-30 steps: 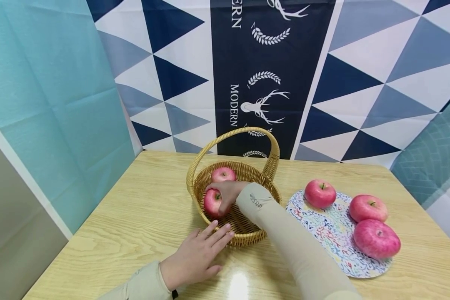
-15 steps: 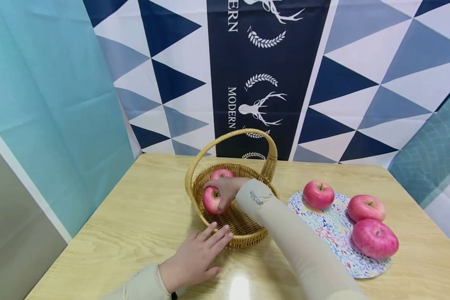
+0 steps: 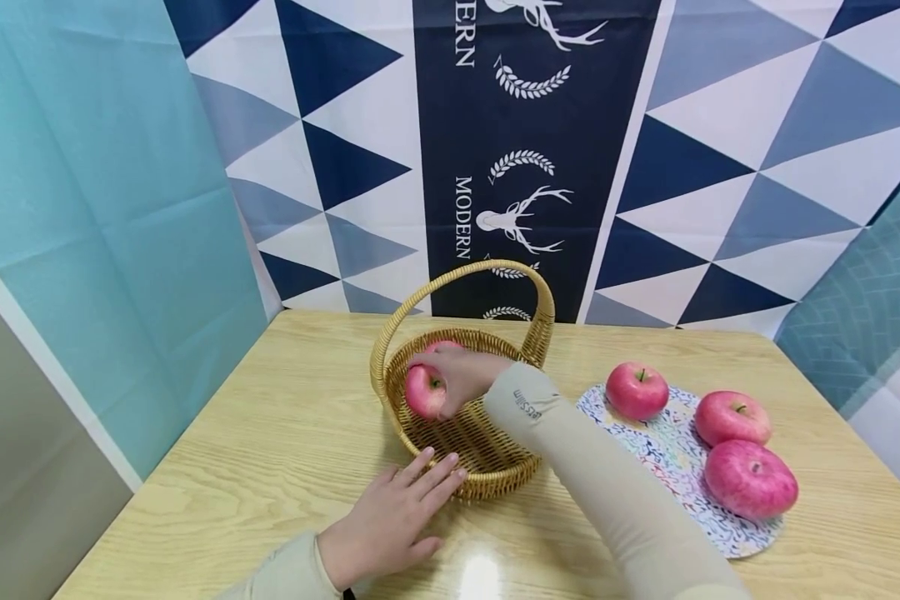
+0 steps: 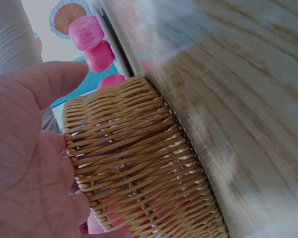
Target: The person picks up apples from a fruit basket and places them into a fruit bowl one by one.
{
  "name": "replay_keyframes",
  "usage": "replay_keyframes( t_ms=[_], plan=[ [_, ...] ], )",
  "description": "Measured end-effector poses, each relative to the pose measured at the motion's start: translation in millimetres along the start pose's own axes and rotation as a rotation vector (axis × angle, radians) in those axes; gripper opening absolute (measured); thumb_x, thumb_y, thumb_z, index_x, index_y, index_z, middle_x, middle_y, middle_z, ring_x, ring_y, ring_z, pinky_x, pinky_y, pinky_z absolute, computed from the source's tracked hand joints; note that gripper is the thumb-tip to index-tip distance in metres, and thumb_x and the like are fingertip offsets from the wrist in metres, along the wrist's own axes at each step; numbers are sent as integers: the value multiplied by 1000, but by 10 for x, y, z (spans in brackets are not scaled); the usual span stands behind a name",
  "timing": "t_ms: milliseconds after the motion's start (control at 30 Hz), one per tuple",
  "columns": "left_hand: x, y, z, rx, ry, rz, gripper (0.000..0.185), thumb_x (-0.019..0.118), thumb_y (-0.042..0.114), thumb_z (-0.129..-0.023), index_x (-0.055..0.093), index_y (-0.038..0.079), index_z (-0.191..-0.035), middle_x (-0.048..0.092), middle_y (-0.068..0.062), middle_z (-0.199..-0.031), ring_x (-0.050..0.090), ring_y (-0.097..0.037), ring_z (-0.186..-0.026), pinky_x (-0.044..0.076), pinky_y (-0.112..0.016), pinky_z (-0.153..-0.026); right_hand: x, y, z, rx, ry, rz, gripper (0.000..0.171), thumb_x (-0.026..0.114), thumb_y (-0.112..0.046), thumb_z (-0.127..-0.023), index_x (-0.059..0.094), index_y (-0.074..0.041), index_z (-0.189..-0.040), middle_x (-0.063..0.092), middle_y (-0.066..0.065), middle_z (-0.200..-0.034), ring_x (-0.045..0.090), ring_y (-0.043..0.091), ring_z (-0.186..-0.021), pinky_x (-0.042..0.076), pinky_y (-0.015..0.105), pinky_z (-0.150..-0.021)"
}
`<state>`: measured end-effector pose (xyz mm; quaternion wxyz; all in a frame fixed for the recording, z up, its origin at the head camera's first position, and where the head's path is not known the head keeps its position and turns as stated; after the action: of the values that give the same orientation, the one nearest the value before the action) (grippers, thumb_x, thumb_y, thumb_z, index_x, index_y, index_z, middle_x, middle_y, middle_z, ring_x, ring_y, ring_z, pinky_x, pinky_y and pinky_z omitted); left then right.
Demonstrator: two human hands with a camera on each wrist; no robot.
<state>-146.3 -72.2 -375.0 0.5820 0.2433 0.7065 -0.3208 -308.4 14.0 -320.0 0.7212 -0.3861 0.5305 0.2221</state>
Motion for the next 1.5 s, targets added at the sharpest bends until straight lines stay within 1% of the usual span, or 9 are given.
replay_keyframes(
  t_ms=[133,267,500,767,900,1000,1167,1267,1500],
  plan=[
    [-13,-5,-5,0,-10,5,74,63,49,-87,37,16,-148,34,-3,-153,35,-26,-138,45,-44,-93,-92,14,74,0,93,-12,85,79,-19,-62,47,-13,-140,52,9,-126,51,22,-112,45,40,-91],
    [-22,-7,-15,3,-7,17,73,62,48,-88,37,15,-148,34,-3,-153,34,-26,-138,45,-44,-92,-138,18,177,-32,156,-3,83,79,-22,-61,48,-12,-138,52,10,-122,53,21,-106,47,39,-88],
    [-32,10,-12,10,4,15,73,62,49,-88,38,15,-148,35,-4,-152,35,-27,-137,46,-44,-92,-98,43,366,-125,177,6,79,78,-20,-60,51,-10,-133,51,17,-127,54,25,-109,47,40,-89],
    [-26,10,-15,32,40,30,73,63,47,-87,39,14,-147,37,-5,-152,36,-27,-136,46,-44,-91,-171,1,446,-250,127,-111,74,78,-24,-58,52,-10,-126,55,7,-121,53,20,-108,46,35,-90],
    [-20,10,-19,27,17,33,72,62,48,-88,38,15,-148,36,-4,-152,35,-27,-137,46,-44,-92,-198,-17,467,-275,80,-181,74,78,-22,-58,52,-7,-125,57,4,-118,53,19,-107,46,32,-91],
    [-19,12,-19,17,-5,36,72,61,47,-89,37,15,-148,34,-4,-153,34,-26,-138,45,-44,-92,-201,-6,498,-250,28,-233,74,78,-22,-58,51,-6,-126,57,4,-116,53,18,-104,46,32,-90],
    [-16,13,-16,4,-22,27,74,61,48,-89,36,15,-149,33,-3,-153,33,-26,-139,45,-44,-92,-210,36,566,-137,-53,-271,78,77,-25,-59,51,-6,-130,58,2,-116,53,18,-103,46,32,-89],
    [-12,12,-9,-1,-26,18,74,61,49,-88,36,15,-149,33,-2,-153,32,-25,-139,45,-43,-93,-224,58,602,-91,-90,-297,79,75,-26,-60,49,-6,-132,57,2,-118,53,18,-105,46,32,-88],
    [-20,-2,-1,-4,-28,19,73,61,49,-89,36,15,-149,34,-3,-153,33,-26,-139,44,-43,-94,-256,89,678,-129,-131,-409,79,74,-21,-63,46,-1,-133,56,5,-119,55,18,-104,48,32,-88]
  ],
)
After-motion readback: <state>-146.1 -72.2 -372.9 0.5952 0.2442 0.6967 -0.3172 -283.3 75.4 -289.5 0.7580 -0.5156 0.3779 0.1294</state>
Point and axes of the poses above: each hand's wrist, its own z-axis away from the middle knuckle, its own x-axis out of the palm, y = z × x, the point moved 5 cm from there along -z, towards the middle knuckle
